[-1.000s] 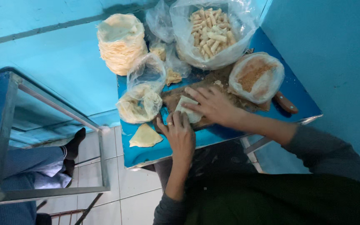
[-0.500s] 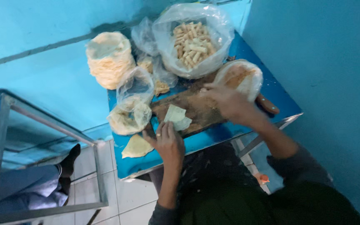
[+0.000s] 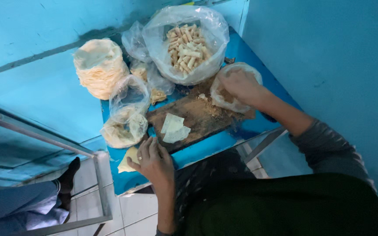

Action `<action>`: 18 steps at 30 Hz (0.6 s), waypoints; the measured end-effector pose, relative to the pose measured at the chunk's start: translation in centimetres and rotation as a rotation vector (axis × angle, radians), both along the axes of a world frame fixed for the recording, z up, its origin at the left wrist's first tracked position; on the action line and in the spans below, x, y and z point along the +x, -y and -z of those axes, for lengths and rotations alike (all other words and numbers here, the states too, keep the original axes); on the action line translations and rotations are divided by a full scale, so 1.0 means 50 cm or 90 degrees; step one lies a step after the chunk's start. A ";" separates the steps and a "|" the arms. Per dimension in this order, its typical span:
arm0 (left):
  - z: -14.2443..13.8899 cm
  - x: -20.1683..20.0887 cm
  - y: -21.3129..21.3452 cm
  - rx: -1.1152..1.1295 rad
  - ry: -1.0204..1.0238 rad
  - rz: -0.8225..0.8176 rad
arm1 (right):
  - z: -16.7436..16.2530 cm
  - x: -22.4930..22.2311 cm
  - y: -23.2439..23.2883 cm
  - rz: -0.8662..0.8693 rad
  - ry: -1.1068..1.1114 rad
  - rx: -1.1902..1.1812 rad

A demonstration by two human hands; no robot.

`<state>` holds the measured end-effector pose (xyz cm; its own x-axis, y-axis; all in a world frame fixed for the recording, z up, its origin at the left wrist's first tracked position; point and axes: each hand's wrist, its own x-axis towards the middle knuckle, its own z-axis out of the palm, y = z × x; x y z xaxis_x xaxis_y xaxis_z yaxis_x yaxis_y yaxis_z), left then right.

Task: The person folds thin square pastry wrappers into triangular pieces on a small wooden board, pressing the edges closed, and places the finished folded pieces on the table beside a bowl of brown filling. They repeat the folding cycle with wrappers taken from a stack, occasionally reaching into the filling bowl.

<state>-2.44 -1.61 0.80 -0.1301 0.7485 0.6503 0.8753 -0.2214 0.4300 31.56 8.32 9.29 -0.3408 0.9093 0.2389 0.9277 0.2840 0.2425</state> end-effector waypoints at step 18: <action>0.004 -0.005 0.000 -0.039 -0.002 -0.026 | 0.008 -0.032 0.074 0.057 -0.601 0.059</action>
